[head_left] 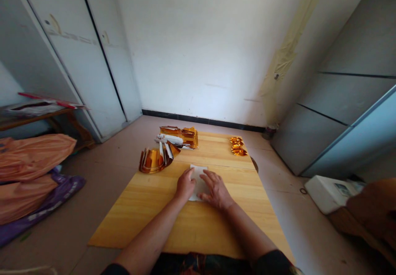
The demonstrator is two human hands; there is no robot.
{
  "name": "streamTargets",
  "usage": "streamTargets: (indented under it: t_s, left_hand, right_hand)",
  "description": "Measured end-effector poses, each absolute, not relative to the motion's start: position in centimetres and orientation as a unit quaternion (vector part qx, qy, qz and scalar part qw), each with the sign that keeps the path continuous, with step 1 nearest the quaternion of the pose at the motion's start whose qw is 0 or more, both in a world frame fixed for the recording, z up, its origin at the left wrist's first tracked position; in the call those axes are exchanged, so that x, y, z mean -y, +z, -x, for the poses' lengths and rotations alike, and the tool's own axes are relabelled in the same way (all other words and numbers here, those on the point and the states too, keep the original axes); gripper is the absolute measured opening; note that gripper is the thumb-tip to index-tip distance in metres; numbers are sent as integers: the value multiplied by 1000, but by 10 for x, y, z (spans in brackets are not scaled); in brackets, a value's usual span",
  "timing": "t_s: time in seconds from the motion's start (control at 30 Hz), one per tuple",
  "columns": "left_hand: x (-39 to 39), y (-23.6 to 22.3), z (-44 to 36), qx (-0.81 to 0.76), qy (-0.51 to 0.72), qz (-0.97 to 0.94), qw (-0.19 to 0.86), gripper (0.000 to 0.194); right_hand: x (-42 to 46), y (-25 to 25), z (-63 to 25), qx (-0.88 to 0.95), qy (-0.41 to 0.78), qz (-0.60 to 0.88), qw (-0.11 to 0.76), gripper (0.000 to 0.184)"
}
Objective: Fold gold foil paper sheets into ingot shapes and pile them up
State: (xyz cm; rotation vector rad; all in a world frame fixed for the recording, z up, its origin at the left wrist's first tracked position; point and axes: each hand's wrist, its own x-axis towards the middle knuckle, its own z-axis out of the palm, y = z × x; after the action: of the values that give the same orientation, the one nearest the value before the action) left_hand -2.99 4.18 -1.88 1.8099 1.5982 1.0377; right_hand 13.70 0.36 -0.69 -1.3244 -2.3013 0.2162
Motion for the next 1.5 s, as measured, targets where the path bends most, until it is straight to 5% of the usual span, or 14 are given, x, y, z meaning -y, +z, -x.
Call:
streamTargets:
  t_s: [0.4,0.53,0.7,0.93,1.03,1.33,1.5]
  left_hand:
    - [-48,-18,51,-572,425,-610,345,38]
    - [-31,-24,74,-483,439,-679,336,49]
    - [-1,-20,81,-399,341,-831,184,59]
    - [9,-15,62,-396,294,-856,152,24]
    - [4,-13,60,-434,296,-830,189,20]
    - [-16,-3,47,-544,266,-759,237,22]
    - [-26,0,41,-610,236,-724,217,23]
  right_hand:
    - [14,-12,-134,861,84,465,187,53]
    - [16,-10,-136,867,68,455,191,44]
    - [18,-5,-137,877,51,442,183,35]
    - [28,9,-143,887,89,427,148,40]
    - [28,9,-150,882,138,421,164,48]
    - [3,-4,-134,679,251,609,325,31]
    - [-15,2,-125,665,196,661,287,17]
